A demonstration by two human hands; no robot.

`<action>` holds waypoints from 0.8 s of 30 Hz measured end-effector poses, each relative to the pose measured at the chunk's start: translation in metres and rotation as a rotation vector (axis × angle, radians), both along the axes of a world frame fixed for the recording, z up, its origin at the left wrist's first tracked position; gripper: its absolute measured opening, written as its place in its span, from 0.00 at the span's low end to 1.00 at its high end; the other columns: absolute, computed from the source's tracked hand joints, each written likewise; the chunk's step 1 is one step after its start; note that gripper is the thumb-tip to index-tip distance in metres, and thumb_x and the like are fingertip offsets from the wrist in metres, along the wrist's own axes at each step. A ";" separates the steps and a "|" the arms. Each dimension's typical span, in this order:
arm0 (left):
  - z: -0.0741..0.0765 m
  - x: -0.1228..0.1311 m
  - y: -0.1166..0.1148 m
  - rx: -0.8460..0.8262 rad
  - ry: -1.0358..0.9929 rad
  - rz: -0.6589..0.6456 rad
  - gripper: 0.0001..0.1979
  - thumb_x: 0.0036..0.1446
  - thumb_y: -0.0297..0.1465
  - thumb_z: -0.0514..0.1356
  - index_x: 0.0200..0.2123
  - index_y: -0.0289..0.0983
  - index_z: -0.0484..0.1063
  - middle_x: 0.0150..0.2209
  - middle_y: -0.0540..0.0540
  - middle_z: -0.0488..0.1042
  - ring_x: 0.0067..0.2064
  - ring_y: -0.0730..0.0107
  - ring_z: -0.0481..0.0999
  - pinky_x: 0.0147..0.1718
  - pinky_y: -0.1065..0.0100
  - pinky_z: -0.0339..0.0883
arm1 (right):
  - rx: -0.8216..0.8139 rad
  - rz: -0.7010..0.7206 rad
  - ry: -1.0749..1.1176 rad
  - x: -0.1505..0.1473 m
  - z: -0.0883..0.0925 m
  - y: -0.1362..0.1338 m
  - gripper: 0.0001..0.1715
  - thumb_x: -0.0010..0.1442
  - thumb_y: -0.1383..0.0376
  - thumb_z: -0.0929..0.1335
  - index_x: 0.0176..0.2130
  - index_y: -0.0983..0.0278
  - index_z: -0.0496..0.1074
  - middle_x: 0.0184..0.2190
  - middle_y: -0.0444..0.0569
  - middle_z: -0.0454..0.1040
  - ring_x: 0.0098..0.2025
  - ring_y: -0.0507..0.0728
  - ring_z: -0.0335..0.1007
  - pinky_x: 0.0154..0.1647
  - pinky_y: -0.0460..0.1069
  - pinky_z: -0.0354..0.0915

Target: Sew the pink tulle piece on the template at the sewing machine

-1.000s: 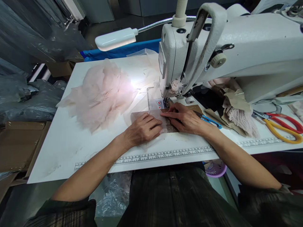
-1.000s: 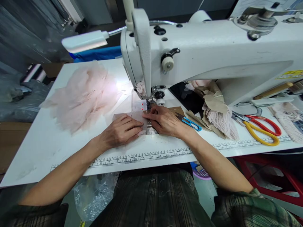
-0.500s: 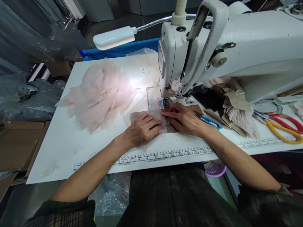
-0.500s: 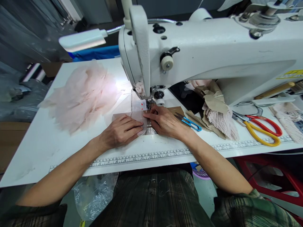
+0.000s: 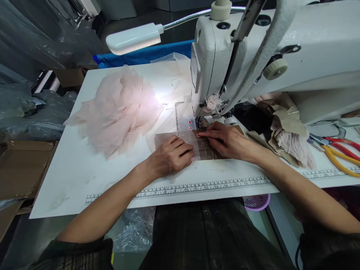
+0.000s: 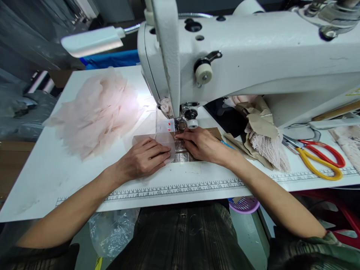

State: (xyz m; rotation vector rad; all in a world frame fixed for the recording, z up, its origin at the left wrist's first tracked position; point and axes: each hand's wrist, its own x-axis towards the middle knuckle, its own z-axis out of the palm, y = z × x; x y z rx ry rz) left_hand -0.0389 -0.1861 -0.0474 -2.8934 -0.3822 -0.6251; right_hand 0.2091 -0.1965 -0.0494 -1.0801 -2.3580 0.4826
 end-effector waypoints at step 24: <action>0.010 -0.007 0.006 -0.293 -0.040 -0.008 0.09 0.58 0.33 0.61 0.41 0.37 0.76 0.45 0.43 0.79 0.40 0.64 0.76 0.39 0.59 0.70 | 0.123 0.076 -0.078 -0.002 -0.014 -0.009 0.19 0.64 0.69 0.63 0.51 0.59 0.76 0.45 0.56 0.68 0.47 0.62 0.65 0.48 0.59 0.68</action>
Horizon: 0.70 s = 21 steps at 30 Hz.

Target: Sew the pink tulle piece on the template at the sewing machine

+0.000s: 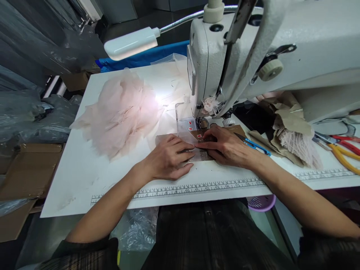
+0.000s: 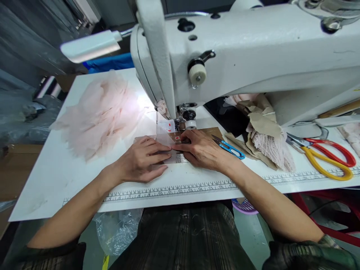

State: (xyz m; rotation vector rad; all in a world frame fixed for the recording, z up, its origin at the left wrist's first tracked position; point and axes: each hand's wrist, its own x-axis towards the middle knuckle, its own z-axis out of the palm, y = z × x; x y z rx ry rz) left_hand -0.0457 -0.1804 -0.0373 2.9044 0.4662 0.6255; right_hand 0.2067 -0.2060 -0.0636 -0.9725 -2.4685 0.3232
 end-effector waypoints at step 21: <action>-0.002 0.007 0.034 0.105 0.124 0.165 0.12 0.65 0.33 0.55 0.43 0.34 0.76 0.45 0.43 0.78 0.37 0.66 0.75 0.36 0.63 0.71 | 0.043 -0.014 0.082 -0.003 -0.005 -0.002 0.19 0.61 0.71 0.64 0.49 0.61 0.77 0.45 0.57 0.69 0.48 0.63 0.65 0.47 0.60 0.68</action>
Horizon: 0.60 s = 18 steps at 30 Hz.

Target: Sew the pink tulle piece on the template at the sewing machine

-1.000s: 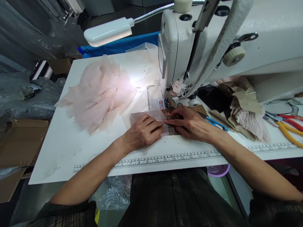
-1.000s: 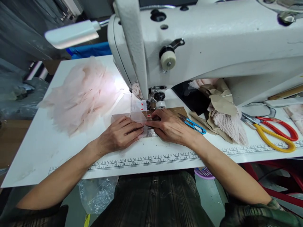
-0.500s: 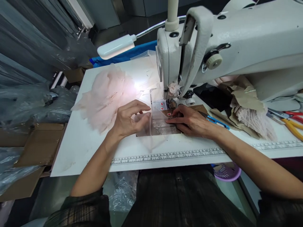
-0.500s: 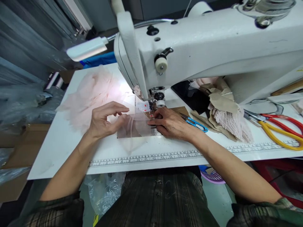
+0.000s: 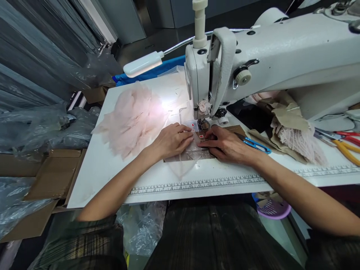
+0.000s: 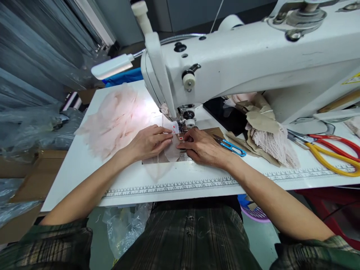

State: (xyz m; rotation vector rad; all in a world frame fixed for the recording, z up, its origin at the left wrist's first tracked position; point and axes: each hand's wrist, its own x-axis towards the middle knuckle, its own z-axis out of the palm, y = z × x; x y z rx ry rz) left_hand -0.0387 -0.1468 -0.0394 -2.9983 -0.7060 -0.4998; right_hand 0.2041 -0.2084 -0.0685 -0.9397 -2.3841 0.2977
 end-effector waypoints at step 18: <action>0.001 0.009 -0.012 0.284 0.285 -0.071 0.13 0.66 0.27 0.50 0.49 0.31 0.71 0.50 0.39 0.74 0.39 0.63 0.72 0.36 0.61 0.61 | -0.015 -0.023 -0.055 -0.001 0.001 -0.003 0.20 0.62 0.70 0.63 0.51 0.60 0.76 0.46 0.58 0.67 0.49 0.65 0.64 0.48 0.60 0.66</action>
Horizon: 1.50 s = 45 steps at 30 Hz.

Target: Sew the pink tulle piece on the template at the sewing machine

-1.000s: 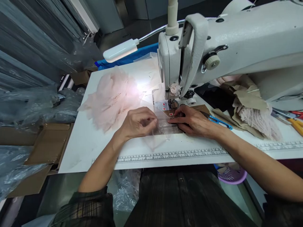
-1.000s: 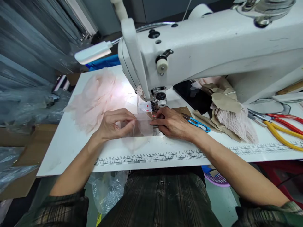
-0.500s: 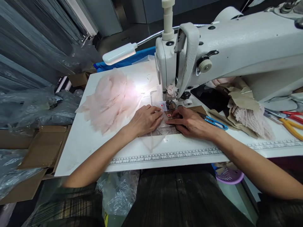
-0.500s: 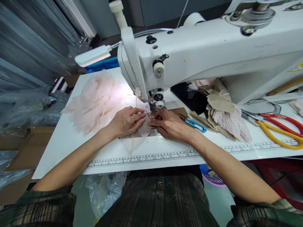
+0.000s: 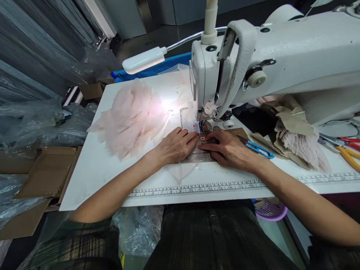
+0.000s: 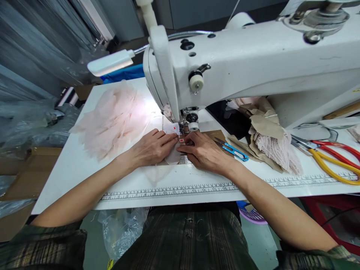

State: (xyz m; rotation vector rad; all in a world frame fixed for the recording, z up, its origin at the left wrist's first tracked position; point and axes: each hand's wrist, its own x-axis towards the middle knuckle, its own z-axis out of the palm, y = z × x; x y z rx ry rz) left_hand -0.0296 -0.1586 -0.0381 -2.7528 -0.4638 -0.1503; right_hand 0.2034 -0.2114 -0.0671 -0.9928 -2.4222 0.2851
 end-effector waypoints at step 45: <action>-0.007 0.000 0.024 -0.199 -0.069 0.114 0.25 0.66 0.42 0.48 0.57 0.31 0.66 0.62 0.36 0.64 0.50 0.49 0.68 0.44 0.49 0.58 | 0.034 -0.120 -0.053 -0.007 -0.002 -0.001 0.20 0.64 0.72 0.62 0.55 0.65 0.70 0.46 0.60 0.68 0.48 0.63 0.66 0.48 0.59 0.69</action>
